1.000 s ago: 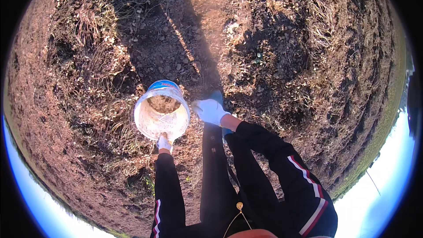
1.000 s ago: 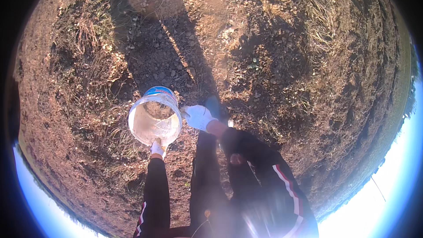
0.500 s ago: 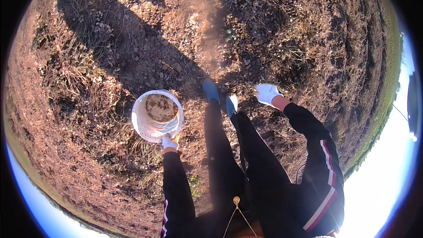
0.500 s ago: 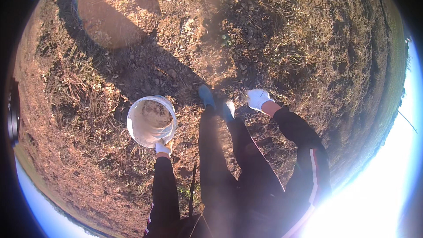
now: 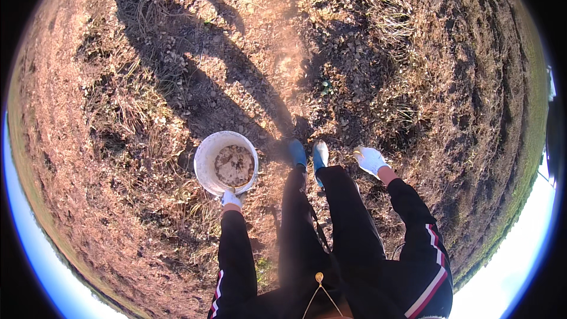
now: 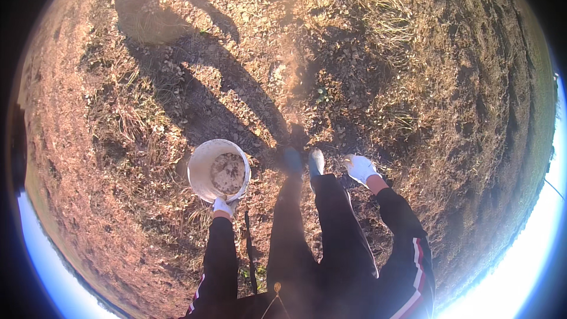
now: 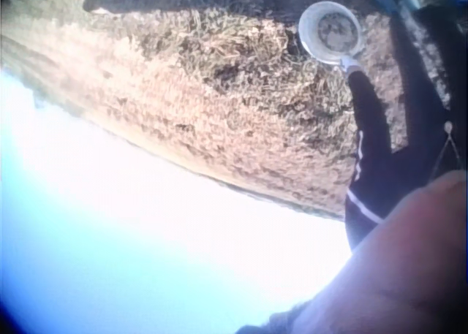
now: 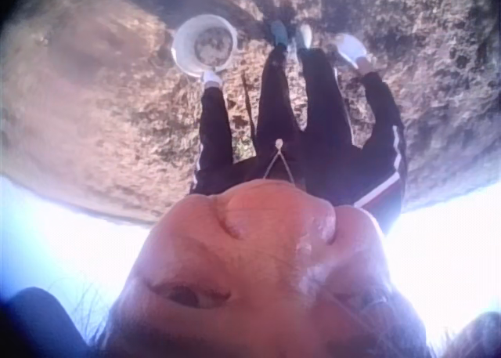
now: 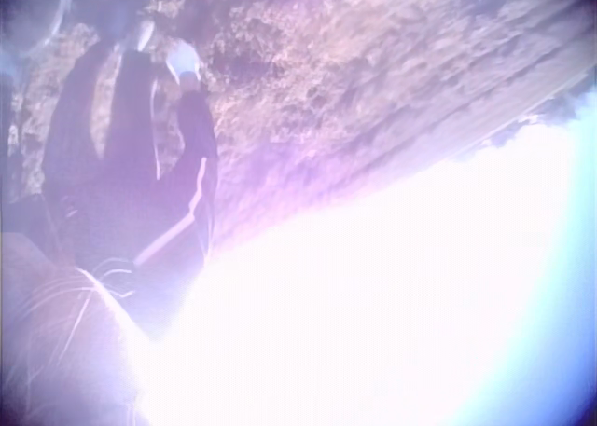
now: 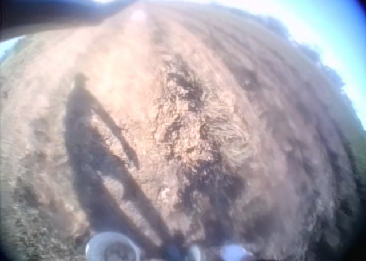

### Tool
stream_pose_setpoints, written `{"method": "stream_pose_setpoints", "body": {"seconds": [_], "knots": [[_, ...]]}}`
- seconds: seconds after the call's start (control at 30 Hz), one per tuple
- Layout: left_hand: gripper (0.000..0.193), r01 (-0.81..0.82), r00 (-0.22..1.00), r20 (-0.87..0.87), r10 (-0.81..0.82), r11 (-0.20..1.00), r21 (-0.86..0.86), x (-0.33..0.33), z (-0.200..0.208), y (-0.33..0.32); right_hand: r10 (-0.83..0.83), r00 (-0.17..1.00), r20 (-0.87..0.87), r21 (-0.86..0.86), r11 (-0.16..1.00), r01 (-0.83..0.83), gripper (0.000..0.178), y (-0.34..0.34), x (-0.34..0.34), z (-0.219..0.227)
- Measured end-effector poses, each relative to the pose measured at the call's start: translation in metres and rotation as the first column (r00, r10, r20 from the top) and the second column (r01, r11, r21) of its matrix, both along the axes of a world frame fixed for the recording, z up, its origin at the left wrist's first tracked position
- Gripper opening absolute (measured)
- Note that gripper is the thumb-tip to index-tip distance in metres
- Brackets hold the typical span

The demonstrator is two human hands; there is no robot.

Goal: The person walks along a dirt path in a field, carrying a white bucket. They repeatedly squat, pick up small rocks and debris from the ground with gloved hands, and place them into the bucket. The person continues this process along the path, occasionally moving the bucket to a new spot.

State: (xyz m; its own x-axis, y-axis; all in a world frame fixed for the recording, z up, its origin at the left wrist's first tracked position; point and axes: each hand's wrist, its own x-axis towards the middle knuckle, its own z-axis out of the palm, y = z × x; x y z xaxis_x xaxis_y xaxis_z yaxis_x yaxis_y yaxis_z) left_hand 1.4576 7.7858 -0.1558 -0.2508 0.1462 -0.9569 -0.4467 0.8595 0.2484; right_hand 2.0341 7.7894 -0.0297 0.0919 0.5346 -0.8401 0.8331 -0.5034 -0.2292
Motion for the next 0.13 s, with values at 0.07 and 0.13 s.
{"method": "stream_pose_setpoints", "body": {"seconds": [0.07, 0.13], "knots": [[0.032, -0.090, 0.993, -0.085, 0.082, 0.992, -0.092, -0.005, -0.001, 0.005, -0.010, 1.000, 0.014, -0.053, 0.999, 0.011, 0.041, 0.012, 0.010, 0.004], [0.034, -0.201, 0.978, -0.085, 0.190, 0.967, -0.154, -0.007, 0.003, 0.014, -0.025, 0.999, 0.045, -0.089, 0.996, 0.029, 0.044, 0.016, 0.024, 0.004]]}}
